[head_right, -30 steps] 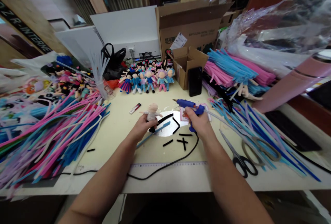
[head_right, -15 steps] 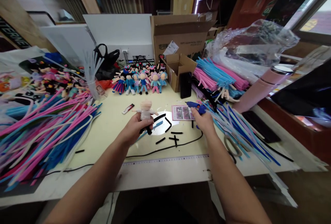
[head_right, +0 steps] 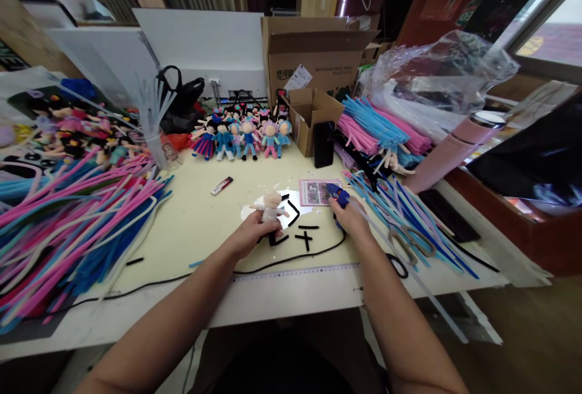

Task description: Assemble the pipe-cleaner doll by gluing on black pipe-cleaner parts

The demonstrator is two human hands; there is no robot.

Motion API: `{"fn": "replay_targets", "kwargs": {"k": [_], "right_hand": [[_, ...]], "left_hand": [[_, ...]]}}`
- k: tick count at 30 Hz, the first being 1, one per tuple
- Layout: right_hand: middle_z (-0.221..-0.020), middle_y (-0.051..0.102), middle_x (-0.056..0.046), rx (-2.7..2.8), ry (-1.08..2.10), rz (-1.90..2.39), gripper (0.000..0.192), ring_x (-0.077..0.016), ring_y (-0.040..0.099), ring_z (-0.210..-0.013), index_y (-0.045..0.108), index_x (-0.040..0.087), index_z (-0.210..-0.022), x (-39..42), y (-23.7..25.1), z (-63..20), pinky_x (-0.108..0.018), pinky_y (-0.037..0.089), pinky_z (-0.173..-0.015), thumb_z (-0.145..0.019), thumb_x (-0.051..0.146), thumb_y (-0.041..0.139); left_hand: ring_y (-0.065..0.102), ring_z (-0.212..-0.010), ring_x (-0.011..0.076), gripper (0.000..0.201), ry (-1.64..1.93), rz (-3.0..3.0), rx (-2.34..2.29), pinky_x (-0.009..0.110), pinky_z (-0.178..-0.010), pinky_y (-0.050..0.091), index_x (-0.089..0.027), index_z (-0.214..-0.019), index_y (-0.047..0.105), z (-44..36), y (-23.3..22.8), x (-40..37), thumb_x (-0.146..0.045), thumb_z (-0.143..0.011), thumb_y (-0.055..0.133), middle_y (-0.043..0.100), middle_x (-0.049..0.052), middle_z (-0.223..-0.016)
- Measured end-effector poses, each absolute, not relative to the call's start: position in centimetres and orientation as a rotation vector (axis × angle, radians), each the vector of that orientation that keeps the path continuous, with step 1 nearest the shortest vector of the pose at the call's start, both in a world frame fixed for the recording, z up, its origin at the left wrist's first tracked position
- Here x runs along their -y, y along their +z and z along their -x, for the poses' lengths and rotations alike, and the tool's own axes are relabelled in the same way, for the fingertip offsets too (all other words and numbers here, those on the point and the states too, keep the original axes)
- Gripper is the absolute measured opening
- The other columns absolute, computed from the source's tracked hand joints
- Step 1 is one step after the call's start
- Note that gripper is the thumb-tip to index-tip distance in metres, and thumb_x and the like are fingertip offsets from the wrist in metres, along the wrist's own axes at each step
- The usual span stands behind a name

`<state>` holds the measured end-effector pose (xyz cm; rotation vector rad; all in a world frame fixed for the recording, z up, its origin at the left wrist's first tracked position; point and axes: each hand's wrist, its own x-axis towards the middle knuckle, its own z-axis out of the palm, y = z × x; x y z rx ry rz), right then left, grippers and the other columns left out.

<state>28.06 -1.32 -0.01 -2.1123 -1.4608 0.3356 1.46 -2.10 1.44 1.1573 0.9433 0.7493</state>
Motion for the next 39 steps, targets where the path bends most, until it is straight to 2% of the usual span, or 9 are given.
{"fn": "replay_targets", "kwargs": {"k": [3, 5, 12, 15, 18, 26, 29, 32, 39], "right_hand": [[-0.062, 0.065, -0.005, 1.473, 0.396, 2.096, 0.046, -0.0212, 0.062, -0.062, 0.066, 0.017, -0.084, 2.0, -0.4, -28.5, -0.029, 0.043, -0.057, -0.077, 0.058, 0.047], [-0.067, 0.066, -0.006, 1.476, 0.419, 2.08, 0.046, -0.0205, 0.062, -0.062, 0.065, 0.016, -0.086, 2.6, -0.6, -28.8, -0.029, 0.043, -0.058, -0.077, 0.057, 0.048], [-0.096, 0.068, -0.013, 1.407, 0.317, 2.388, 0.048, -0.0291, 0.063, -0.09, 0.062, 0.016, -0.105, 3.2, -0.2, -27.4, -0.035, 0.046, -0.074, -0.07, 0.048, 0.059], [-0.097, 0.067, -0.016, 1.328, 0.283, 2.535, 0.05, -0.0304, 0.064, -0.09, 0.056, 0.013, -0.116, 2.6, 0.1, -26.2, -0.037, 0.046, -0.074, -0.074, 0.041, 0.055], [-0.095, 0.067, -0.018, 1.263, 0.267, 2.57, 0.045, -0.0312, 0.064, -0.088, 0.054, 0.012, -0.116, 2.4, 0.1, -26.0, -0.039, 0.045, -0.073, -0.077, 0.034, 0.05], [-0.085, 0.068, -0.011, 1.234, 0.316, 2.341, 0.037, -0.027, 0.063, -0.078, 0.059, 0.017, -0.102, 4.3, -0.8, -27.2, -0.035, 0.046, -0.068, -0.069, 0.035, 0.058], [-0.08, 0.068, -0.005, 1.283, 0.507, 2.049, 0.035, -0.0219, 0.062, -0.07, 0.061, 0.019, -0.095, 3.9, -1.3, -26.4, -0.032, 0.047, -0.064, -0.067, 0.041, 0.061], [-0.078, 0.068, -0.003, 1.324, 0.632, 1.837, 0.041, -0.0192, 0.061, -0.065, 0.062, 0.019, -0.099, 3.0, -1.6, -25.8, -0.031, 0.048, -0.062, -0.069, 0.047, 0.062], [-0.09, 0.069, -0.009, 1.34, 0.34, 1.97, 0.049, -0.0257, 0.063, -0.08, 0.061, 0.019, -0.111, 1.1, -1.6, -27.8, -0.039, 0.048, -0.073, -0.072, 0.049, 0.059]], "left_hand": [[0.062, -0.069, 0.0156, 0.028, 0.74, -1.135, -0.966, 0.029, -0.071, 0.047, -0.011, -0.089, 0.06, -1.3, 1.5, 1.9, -0.026, -0.067, 0.065, 0.063, 0.004, -0.072], [0.062, -0.068, 0.015, 0.031, 0.75, -1.109, -0.983, 0.029, -0.069, 0.047, -0.011, -0.092, 0.059, -1.1, 1.8, 1.8, -0.027, -0.066, 0.066, 0.062, 0.004, -0.075], [0.061, -0.065, 0.0143, 0.035, 0.789, -1.082, -0.973, 0.029, -0.067, 0.048, -0.011, -0.095, 0.061, -1.1, 2.0, 1.7, -0.027, -0.065, 0.068, 0.062, 0.004, -0.077], [0.061, -0.065, 0.0144, 0.033, 0.794, -1.085, -0.976, 0.028, -0.066, 0.048, -0.011, -0.094, 0.061, -1.2, 1.8, 1.8, -0.026, -0.065, 0.068, 0.061, 0.003, -0.075], [0.061, -0.064, 0.0138, 0.034, 0.804, -1.091, -0.978, 0.028, -0.065, 0.047, -0.01, -0.094, 0.061, -1.2, 1.8, 1.8, -0.025, -0.065, 0.067, 0.061, 0.003, -0.074], [0.061, -0.064, 0.0144, 0.033, 0.823, -1.073, -0.996, 0.027, -0.065, 0.048, -0.01, -0.093, 0.06, -0.8, 1.5, 1.4, -0.024, -0.064, 0.068, 0.063, 0.005, -0.075], [0.061, -0.064, 0.0142, 0.03, 0.839, -1.06, -0.999, 0.026, -0.063, 0.048, -0.011, -0.089, 0.06, -0.8, 1.5, 1.3, -0.024, -0.063, 0.07, 0.063, 0.005, -0.074], [0.062, -0.064, 0.0145, 0.032, 0.845, -1.047, -1.008, 0.026, -0.062, 0.048, -0.011, -0.091, 0.061, -0.7, 1.6, 1.2, -0.024, -0.063, 0.07, 0.064, 0.005, -0.075], [0.062, -0.065, 0.014, 0.036, 0.875, -1.04, -1.011, 0.025, -0.062, 0.047, -0.011, -0.096, 0.062, -0.2, 1.6, 0.8, -0.027, -0.064, 0.069, 0.064, 0.004, -0.073]]}}
